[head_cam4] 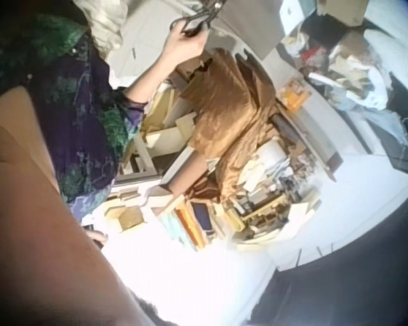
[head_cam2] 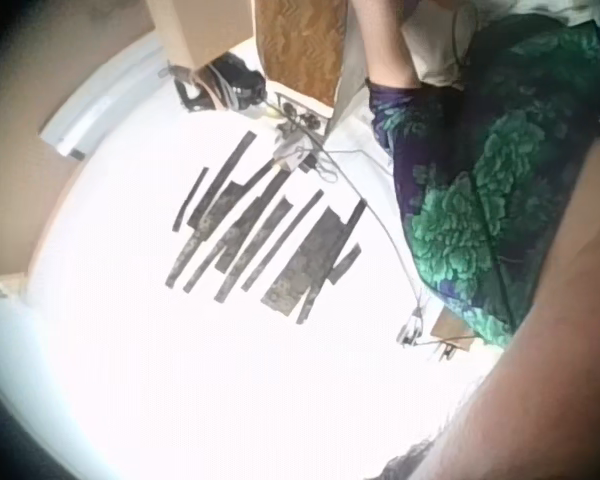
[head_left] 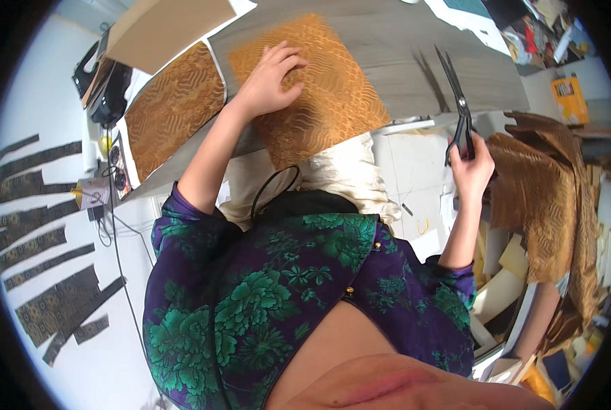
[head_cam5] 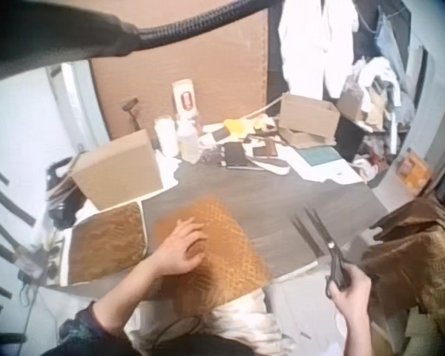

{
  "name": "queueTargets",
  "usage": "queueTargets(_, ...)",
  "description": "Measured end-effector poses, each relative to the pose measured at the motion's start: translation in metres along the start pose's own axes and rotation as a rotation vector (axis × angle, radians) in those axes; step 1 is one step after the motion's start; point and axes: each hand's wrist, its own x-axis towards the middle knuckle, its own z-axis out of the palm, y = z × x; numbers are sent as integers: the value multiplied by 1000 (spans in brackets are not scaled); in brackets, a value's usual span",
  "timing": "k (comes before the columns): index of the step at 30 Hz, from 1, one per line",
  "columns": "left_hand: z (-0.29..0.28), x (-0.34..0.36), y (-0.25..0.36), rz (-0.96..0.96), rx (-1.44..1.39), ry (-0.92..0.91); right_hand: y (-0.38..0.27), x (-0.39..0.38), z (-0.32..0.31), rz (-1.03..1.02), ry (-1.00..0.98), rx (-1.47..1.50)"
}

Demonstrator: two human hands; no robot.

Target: The person cuts a piece of patterned fabric with scissors, then irons it on a table. The person repeats cutting and ironing on the same fabric piece, then flips it over and places a white paper on top.

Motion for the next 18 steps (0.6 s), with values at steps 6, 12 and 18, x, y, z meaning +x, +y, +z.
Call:
queueTargets(6, 22, -19, 9, -543, 192, -78, 4, 116, 63, -239, -198, -16)
queueTargets(12, -34, -18, 14, -698, -286, 486, 8, 185, 82, -370, -345, -122)
queueTargets(18, -226, -99, -182, -717, 88, 1349, -53, 162, 65, -342, -194, -35)
